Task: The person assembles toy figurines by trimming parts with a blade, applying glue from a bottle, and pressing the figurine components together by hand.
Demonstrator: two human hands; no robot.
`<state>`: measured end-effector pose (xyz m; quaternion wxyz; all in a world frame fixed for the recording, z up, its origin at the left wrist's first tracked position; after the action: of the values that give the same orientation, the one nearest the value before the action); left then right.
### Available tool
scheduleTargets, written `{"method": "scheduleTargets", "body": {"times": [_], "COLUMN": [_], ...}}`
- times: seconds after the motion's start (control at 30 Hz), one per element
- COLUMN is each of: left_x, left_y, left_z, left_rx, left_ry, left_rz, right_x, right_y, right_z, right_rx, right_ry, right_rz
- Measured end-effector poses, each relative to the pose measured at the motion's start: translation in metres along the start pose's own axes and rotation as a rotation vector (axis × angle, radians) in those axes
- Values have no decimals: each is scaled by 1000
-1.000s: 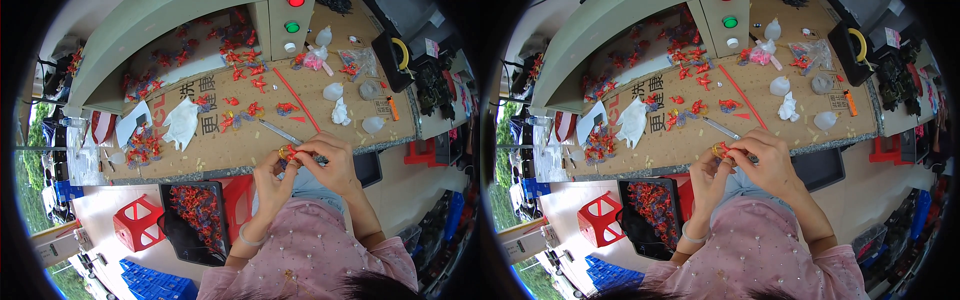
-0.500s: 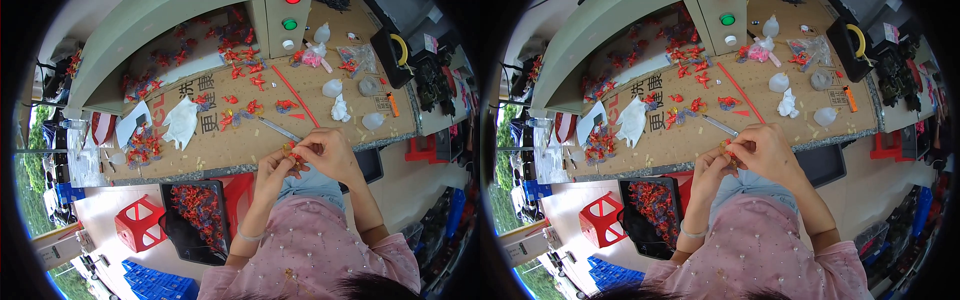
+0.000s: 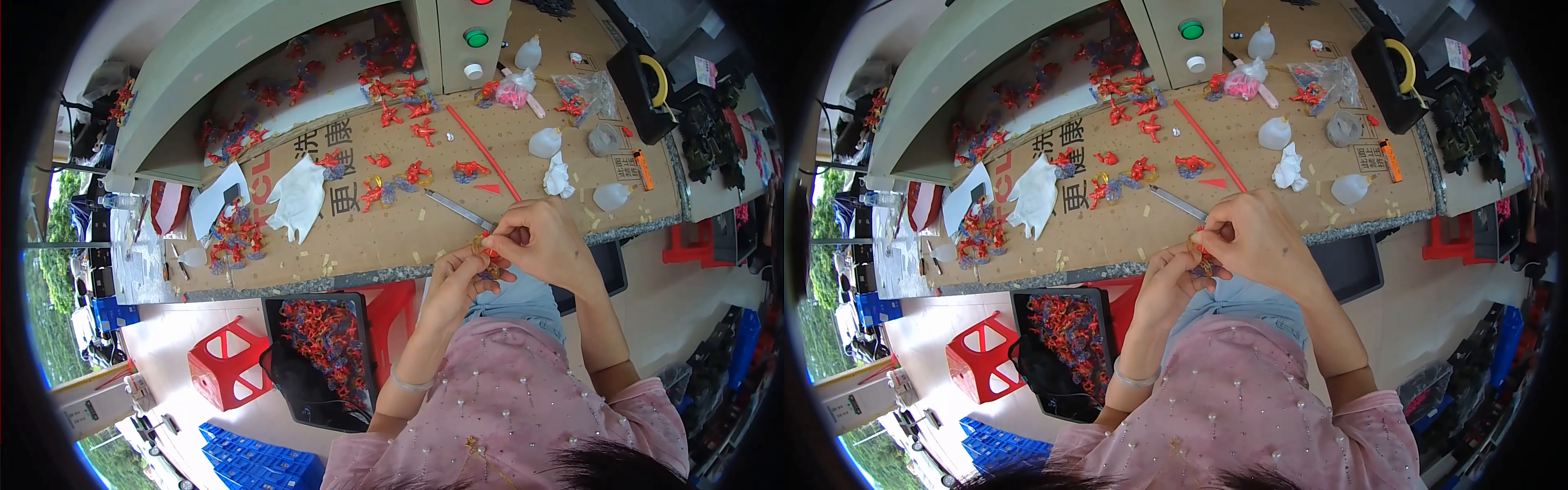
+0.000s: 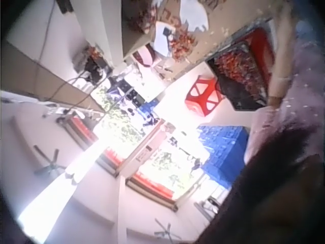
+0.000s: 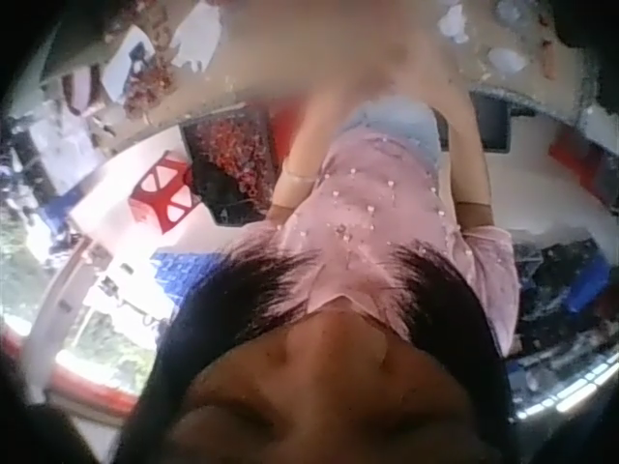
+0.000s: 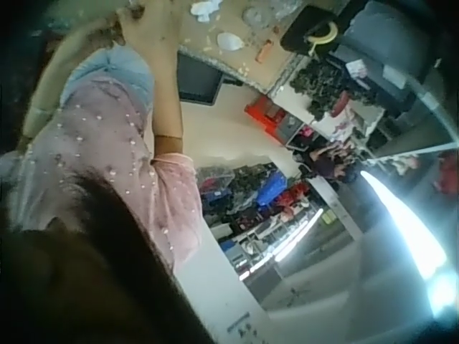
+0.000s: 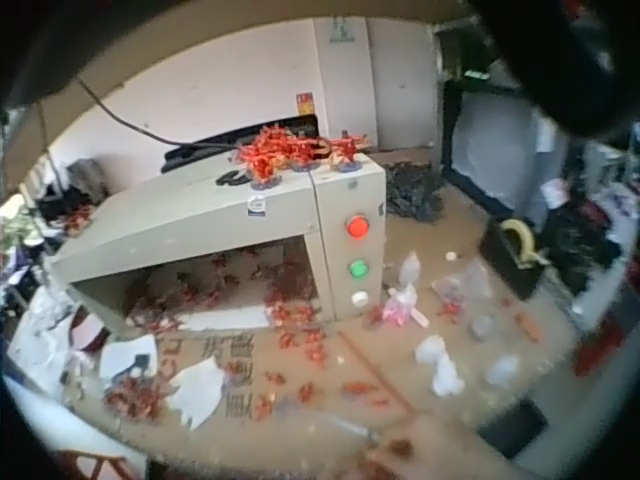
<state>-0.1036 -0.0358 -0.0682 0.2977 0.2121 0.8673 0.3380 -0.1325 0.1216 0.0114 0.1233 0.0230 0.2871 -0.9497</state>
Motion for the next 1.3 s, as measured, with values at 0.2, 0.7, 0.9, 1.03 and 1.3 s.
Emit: {"method": "scheduleTargets", "body": {"times": [0.2,0.7,0.9,1.03,1.3], "left_x": [2,-5,-6,-11,-18], "left_y": [-6,-4,-8,-6,2], "left_z": [1,-7,-4,-6,-18], "left_rx": [-100,-493,-477,-532,-332], "left_ry": [-38,-208,-182,-174,-166], "left_rz": [63,164,194,212,288], "right_x": [-3,-4,-3,-1,5], "right_y": [4,-1,0,3,6], "right_z": [-2,-18,-17,-20,-34], "right_rx": [-5,211,221,227,497], "right_ry": [-12,-229,-200,-201,-159], "right_rz": [-36,9,32,31,140]}}
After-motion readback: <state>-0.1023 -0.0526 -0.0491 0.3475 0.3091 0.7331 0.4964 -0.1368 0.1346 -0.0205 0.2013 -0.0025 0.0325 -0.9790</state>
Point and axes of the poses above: each hand's wrist, its own x-axis towards the middle knuckle, its own y-axis out of the palm, z = x × y, the point moved 1 cm from there along x, towards the middle knuckle, and after that the axes turned 3 degrees about z, right-handed, at the moved point
